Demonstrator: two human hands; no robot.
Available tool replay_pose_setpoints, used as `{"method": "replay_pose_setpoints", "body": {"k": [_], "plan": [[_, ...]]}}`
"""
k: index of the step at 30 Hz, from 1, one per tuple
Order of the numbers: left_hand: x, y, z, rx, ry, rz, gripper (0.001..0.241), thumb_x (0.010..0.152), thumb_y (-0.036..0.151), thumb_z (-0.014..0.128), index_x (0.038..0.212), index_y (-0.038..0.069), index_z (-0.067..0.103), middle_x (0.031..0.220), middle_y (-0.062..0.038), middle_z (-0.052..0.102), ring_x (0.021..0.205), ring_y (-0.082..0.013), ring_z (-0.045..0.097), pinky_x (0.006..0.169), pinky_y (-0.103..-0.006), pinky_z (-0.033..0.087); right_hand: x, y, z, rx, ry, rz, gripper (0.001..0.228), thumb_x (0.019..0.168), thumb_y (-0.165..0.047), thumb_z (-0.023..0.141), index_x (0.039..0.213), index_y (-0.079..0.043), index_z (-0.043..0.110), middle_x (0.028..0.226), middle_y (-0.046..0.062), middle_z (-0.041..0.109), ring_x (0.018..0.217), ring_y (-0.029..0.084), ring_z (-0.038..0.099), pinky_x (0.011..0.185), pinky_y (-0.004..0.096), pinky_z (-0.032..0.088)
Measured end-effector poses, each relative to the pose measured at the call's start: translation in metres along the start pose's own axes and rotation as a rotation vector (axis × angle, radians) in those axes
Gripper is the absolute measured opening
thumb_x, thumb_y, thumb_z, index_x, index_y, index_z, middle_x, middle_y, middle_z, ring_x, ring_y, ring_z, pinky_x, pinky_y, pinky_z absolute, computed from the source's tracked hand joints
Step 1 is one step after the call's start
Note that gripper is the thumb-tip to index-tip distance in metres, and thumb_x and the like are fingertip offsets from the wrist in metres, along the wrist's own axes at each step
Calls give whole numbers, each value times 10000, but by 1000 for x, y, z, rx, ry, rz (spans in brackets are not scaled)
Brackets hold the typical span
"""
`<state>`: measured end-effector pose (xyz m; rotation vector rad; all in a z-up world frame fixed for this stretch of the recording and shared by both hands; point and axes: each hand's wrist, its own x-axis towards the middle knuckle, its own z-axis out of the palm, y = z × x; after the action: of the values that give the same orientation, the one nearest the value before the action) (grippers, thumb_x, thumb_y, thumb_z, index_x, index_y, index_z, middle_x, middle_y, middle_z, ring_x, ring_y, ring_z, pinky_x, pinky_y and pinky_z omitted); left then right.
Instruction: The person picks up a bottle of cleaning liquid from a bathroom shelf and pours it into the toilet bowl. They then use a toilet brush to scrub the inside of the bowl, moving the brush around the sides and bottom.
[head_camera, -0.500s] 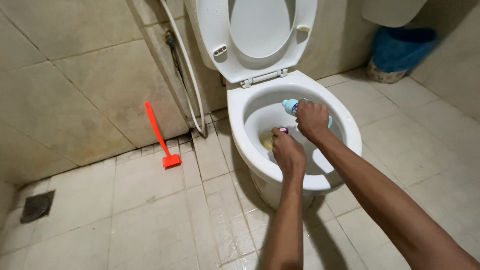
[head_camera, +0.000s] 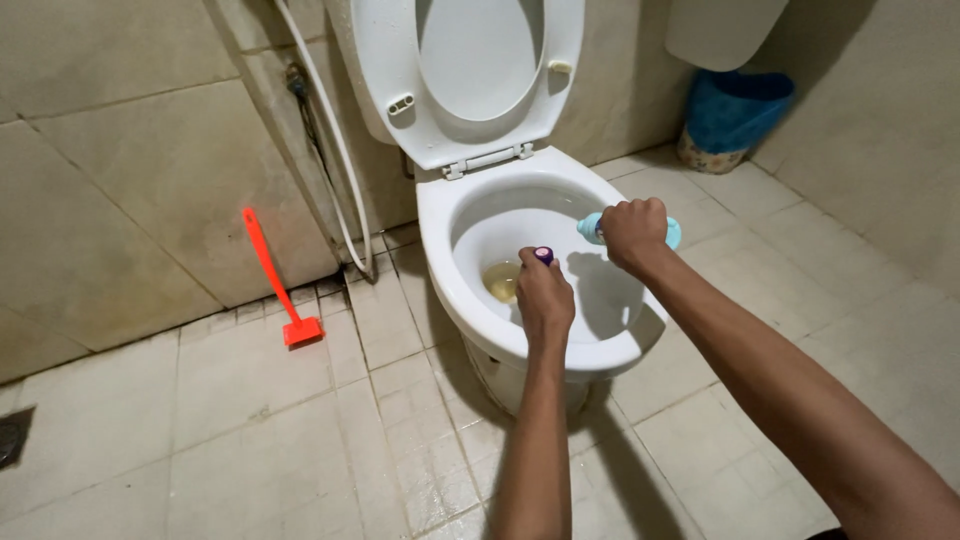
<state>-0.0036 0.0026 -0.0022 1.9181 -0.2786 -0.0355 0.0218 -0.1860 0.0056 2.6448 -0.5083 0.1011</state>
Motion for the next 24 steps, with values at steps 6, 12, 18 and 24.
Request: {"method": "replay_pose_setpoints", "body": {"k": [6, 12, 18, 24], "plan": [[-4, 3, -2, 32, 26, 62, 226, 1011, 109, 562, 1168, -42, 502, 1061, -264, 687, 1006, -419, 700, 868, -504, 570, -18, 13, -36, -162, -206, -50, 205, 833, -278, 792, 1019, -197, 823, 944, 14, 788, 905, 148, 746, 753, 303, 484], [-10, 6, -5, 100, 26, 92, 220, 1010, 107, 570, 1156, -43, 499, 1077, -272, 678, 1030, -421, 677, 893, -504, 554, -35, 16, -62, -278, -332, -149, 321, 775, -365, 866, 1055, -214, 820, 965, 1, 801, 882, 125, 750, 756, 279, 510], [-12, 10, -7, 119, -1, 70, 236, 1022, 112, 552, 1185, -46, 486, 1081, -273, 670, 1041, -401, 683, 907, -481, 573, -43, 9, -84, -327, -442, -207, 457, 730, -404, 909, 1142, -240, 802, 1037, 5, 799, 947, 151, 753, 819, 299, 517], [-10, 9, -8, 84, 44, 88, 245, 1011, 105, 566, 1194, -42, 493, 1076, -263, 680, 1034, -402, 683, 908, -490, 561, -47, 10, -91, -299, -488, -248, 558, 720, -426, 920, 1242, -313, 757, 1185, -12, 765, 1119, 196, 713, 935, 347, 528]]}}
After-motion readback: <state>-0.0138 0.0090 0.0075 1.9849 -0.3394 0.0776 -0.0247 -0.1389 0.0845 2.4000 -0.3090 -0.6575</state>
